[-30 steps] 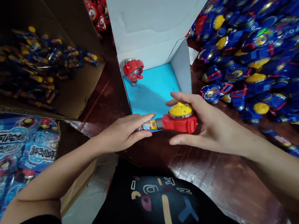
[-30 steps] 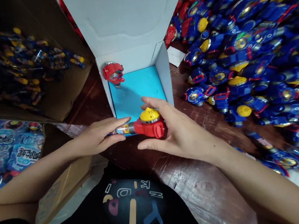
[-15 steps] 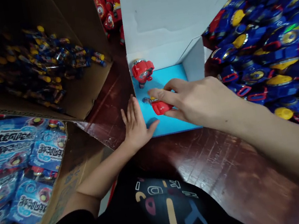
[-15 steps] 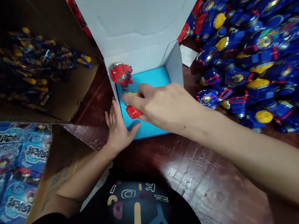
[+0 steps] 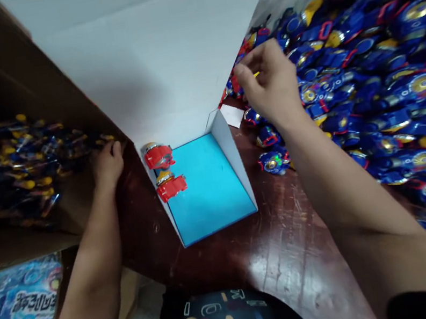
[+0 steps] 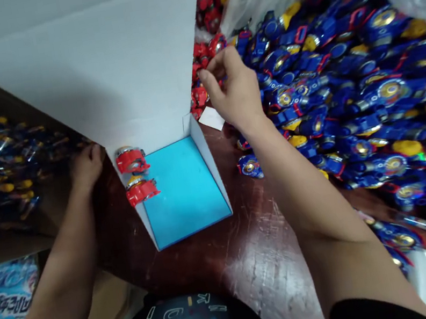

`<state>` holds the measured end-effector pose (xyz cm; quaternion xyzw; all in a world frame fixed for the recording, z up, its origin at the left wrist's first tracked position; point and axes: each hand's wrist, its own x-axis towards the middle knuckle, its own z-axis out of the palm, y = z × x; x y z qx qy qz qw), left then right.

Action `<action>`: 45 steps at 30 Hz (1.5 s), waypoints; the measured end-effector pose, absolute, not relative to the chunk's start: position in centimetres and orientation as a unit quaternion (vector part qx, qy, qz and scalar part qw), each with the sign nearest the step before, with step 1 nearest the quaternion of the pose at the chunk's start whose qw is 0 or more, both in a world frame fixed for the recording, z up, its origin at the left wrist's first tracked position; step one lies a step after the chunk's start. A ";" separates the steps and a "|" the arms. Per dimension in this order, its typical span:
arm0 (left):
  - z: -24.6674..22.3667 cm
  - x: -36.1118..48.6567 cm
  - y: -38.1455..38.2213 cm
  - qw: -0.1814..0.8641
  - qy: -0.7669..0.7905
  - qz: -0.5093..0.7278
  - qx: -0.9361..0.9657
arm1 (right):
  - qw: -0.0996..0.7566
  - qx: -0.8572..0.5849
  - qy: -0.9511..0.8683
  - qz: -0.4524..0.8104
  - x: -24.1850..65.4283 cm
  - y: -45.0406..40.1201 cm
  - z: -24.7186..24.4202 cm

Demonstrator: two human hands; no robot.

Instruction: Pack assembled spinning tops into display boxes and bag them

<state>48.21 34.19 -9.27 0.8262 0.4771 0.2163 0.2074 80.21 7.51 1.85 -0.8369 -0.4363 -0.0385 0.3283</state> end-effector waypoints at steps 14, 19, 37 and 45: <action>-7.3 41.7 27.0 0.293 0.499 0.261 0.773 | 0.350 -0.866 -0.323 0.149 86.7 9.6 -4.0; -2.5 37.7 17.3 0.465 0.399 0.213 0.761 | 0.553 -0.702 -0.351 0.278 79.7 -2.4 -0.7; 0.1 40.8 8.9 0.302 -0.006 0.205 0.931 | 0.372 -0.593 -0.626 0.345 63.9 -7.9 2.7; -5.6 39.6 11.4 0.172 0.041 0.287 0.942 | 0.340 -0.648 -0.576 0.363 64.5 -7.0 2.8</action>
